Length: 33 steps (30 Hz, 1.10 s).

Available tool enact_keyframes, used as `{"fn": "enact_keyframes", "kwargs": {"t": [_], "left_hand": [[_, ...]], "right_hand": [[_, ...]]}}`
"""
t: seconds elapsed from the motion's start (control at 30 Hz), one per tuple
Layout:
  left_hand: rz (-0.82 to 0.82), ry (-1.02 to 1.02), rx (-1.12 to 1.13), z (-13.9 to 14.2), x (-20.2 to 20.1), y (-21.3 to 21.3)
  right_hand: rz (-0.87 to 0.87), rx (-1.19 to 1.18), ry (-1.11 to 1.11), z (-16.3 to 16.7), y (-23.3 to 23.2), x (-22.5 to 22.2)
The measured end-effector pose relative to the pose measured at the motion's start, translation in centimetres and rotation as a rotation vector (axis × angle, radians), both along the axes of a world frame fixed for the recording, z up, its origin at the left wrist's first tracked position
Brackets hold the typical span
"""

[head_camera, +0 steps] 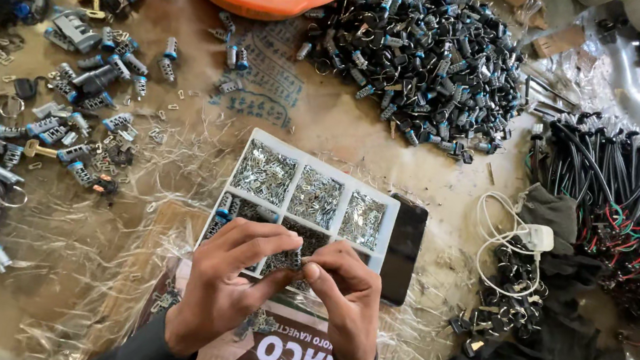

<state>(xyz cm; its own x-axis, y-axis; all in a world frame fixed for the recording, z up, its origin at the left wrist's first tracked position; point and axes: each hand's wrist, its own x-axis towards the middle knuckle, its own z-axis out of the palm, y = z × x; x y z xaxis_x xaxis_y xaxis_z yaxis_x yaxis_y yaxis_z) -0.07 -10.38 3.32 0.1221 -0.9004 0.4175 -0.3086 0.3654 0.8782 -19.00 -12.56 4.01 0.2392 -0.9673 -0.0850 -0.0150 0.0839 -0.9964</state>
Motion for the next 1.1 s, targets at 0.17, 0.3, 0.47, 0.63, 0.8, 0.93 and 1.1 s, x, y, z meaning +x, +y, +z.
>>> {"fn": "enact_keyframes", "kwargs": {"t": [0.17, 0.3, 0.47, 0.63, 0.8, 0.93, 1.1], "left_hand": [[0.006, 0.005, -0.015, -0.1, -0.1, -0.1], [0.011, -0.011, -0.022, -0.1, -0.2, 0.0], [0.003, -0.049, -0.048, -0.1, -0.1, 0.0], [0.015, -0.085, -0.106, 0.0, -0.2, 0.0], [0.009, -0.063, -0.088, 0.0, -0.3, 0.0], [-0.004, -0.050, -0.071, 0.0, -0.2, 0.1], [-0.001, -0.054, -0.094, -0.3, -0.2, 0.0]], "right_hand": [[-0.010, -0.044, 0.031, 0.4, 0.0, 0.2], [-0.033, -0.087, 0.096, 0.7, 0.1, 0.3], [-0.078, -0.137, 0.223, 1.0, 0.4, 0.7], [-0.140, -0.156, 0.243, 0.9, 1.0, 1.0], [-0.085, -0.043, 0.042, 0.1, 0.8, 0.4], [-0.093, 0.035, -0.044, -0.5, 0.8, 0.3], [-0.131, -0.015, 0.022, -0.6, 1.3, 0.5]]}}
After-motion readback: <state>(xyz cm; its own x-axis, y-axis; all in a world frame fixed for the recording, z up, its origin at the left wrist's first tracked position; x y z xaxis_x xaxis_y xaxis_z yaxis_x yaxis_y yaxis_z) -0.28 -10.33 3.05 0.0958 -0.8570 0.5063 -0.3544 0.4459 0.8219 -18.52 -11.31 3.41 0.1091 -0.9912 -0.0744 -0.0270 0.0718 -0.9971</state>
